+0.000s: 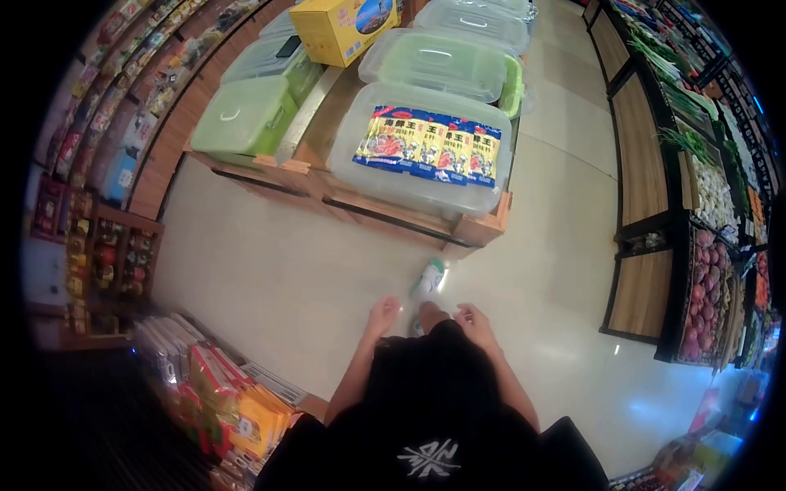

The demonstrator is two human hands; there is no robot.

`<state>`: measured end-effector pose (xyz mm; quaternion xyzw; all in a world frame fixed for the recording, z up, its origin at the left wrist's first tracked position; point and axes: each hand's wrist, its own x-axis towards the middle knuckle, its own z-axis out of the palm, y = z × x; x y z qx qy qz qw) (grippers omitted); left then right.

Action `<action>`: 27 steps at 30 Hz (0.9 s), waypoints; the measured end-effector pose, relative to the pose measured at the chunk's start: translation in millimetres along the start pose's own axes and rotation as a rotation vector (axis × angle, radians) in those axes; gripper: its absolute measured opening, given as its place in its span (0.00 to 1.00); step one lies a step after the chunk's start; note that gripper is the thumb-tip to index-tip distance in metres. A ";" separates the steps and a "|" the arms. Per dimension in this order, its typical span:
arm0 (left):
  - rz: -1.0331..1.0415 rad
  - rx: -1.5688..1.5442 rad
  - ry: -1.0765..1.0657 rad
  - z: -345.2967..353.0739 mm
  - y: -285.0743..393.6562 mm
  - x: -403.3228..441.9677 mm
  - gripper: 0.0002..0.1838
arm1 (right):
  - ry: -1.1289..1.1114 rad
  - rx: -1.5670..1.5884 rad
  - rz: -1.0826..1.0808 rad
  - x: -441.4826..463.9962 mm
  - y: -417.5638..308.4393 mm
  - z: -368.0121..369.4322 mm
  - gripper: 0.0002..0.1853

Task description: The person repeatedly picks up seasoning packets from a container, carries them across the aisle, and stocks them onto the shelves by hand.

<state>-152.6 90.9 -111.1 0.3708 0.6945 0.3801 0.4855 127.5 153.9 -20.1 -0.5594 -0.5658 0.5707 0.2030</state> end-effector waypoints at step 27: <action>0.157 0.017 0.178 -81.7 279.2 250.9 0.18 | -0.200 0.566 -0.039 250.4 -226.4 -19.8 0.35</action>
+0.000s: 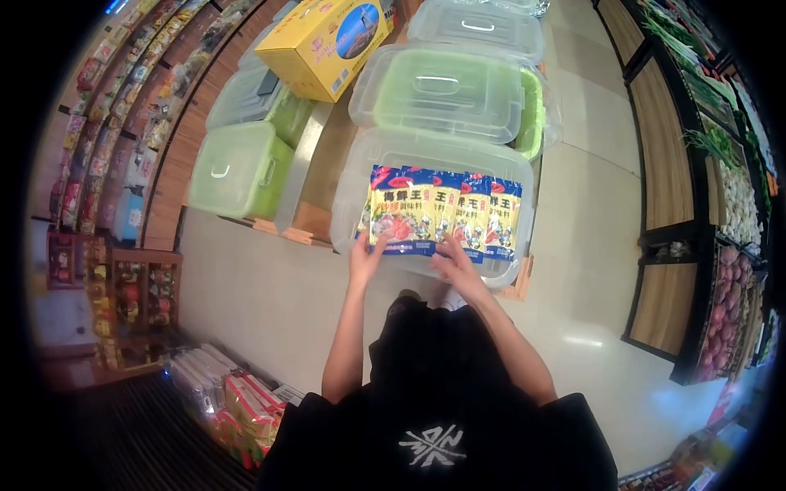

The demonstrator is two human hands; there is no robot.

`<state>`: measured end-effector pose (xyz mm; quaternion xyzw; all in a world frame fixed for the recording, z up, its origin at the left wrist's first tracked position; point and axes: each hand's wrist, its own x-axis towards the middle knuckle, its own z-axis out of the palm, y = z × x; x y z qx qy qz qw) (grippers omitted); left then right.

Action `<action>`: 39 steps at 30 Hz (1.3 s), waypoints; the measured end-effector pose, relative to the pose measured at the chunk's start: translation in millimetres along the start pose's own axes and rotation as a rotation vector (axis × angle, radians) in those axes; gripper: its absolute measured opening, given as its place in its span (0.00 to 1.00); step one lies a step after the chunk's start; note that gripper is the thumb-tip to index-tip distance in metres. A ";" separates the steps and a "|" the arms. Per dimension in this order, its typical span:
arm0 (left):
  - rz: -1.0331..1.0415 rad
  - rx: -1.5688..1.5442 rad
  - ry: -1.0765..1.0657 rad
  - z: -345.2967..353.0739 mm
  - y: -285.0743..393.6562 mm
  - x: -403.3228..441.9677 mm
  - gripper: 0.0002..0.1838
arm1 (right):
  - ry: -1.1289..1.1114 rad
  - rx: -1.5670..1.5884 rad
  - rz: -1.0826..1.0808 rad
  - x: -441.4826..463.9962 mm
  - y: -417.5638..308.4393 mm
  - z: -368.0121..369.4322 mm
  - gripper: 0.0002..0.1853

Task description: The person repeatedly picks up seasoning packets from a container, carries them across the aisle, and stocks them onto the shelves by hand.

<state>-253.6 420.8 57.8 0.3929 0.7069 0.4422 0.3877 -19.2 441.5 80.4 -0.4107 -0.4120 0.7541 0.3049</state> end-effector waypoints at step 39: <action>0.745 0.147 -1.395 -28.1 17.0 -114.8 0.12 | 0.601 0.934 -0.570 -186.8 179.4 157.2 0.32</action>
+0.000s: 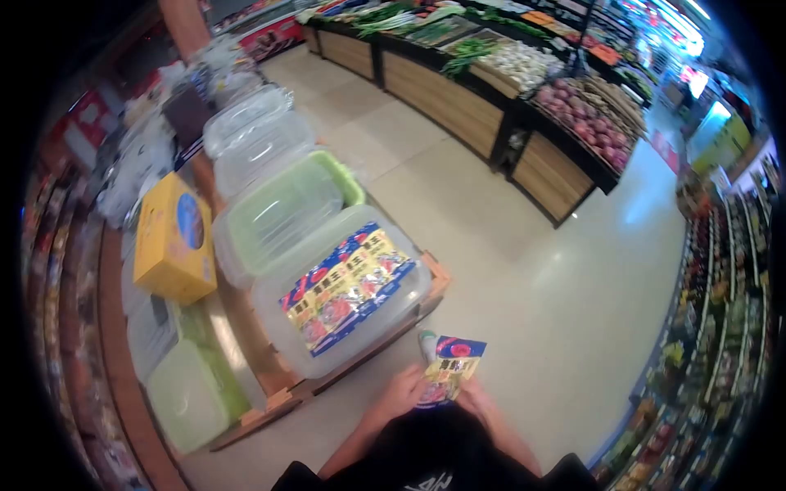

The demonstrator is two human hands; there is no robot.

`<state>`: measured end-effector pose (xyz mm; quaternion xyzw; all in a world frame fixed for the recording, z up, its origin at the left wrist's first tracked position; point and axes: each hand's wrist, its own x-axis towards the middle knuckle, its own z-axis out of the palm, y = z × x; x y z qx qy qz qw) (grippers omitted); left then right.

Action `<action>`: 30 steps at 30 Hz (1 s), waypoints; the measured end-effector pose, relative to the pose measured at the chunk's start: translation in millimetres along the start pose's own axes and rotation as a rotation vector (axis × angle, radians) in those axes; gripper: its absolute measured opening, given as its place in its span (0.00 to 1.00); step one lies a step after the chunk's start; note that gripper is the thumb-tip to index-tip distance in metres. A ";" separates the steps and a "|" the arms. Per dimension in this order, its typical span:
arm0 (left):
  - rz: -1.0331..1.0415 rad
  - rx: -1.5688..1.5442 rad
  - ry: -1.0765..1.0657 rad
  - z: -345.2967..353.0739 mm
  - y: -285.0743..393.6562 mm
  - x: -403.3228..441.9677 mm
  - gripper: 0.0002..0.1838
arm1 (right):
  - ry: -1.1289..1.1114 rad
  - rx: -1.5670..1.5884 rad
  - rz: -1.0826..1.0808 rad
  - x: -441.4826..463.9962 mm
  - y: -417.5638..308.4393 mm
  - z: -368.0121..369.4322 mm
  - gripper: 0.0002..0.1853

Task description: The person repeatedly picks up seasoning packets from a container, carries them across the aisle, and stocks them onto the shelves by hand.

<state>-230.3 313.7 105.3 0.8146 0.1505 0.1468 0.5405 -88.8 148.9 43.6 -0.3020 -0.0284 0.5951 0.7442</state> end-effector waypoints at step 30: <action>-0.405 -0.440 -0.416 255.6 65.3 108.4 0.23 | 0.471 -0.417 -0.240 -186.8 -198.9 -94.6 0.20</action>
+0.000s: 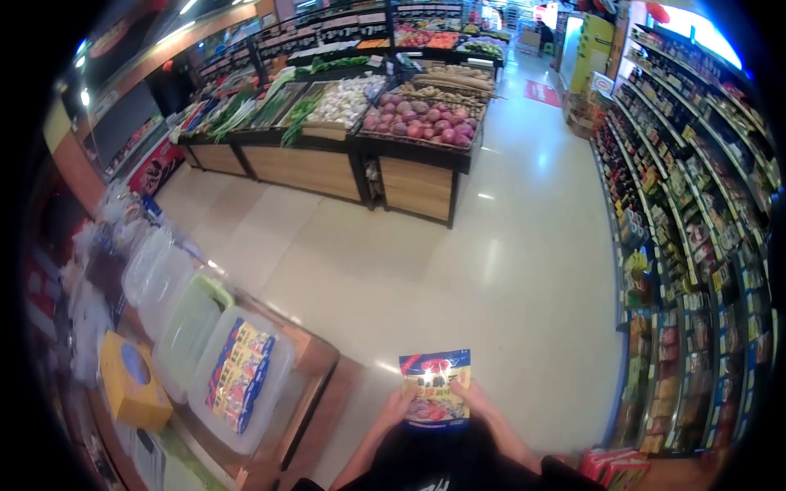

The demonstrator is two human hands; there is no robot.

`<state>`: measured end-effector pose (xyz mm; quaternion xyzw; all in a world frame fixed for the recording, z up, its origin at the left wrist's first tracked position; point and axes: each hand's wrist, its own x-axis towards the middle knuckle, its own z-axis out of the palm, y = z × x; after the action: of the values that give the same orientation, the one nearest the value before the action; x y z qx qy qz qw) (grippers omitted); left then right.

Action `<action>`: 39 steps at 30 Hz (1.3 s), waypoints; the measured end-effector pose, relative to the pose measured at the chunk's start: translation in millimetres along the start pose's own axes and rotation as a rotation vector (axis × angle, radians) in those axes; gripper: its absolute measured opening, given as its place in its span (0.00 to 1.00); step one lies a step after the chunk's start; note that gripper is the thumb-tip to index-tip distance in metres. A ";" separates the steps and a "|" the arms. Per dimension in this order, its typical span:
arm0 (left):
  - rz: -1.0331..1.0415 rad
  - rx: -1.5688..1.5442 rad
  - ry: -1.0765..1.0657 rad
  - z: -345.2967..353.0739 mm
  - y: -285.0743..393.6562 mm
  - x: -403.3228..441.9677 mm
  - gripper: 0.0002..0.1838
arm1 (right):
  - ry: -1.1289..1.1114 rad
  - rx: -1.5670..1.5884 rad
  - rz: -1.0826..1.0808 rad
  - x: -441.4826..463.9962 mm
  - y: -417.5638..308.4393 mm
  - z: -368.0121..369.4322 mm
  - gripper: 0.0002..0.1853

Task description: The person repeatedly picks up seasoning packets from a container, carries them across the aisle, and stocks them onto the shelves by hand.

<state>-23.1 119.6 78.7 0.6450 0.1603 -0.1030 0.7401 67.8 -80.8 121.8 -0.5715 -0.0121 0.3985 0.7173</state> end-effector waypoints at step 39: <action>-0.155 0.178 -0.872 395.8 124.2 329.1 0.15 | 0.798 0.459 -0.360 -52.5 -113.9 -358.5 0.14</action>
<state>368.1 -235.2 117.5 0.5886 -0.1282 -0.4336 0.6701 265.0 -405.3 115.0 -0.4957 0.2532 0.0108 0.8307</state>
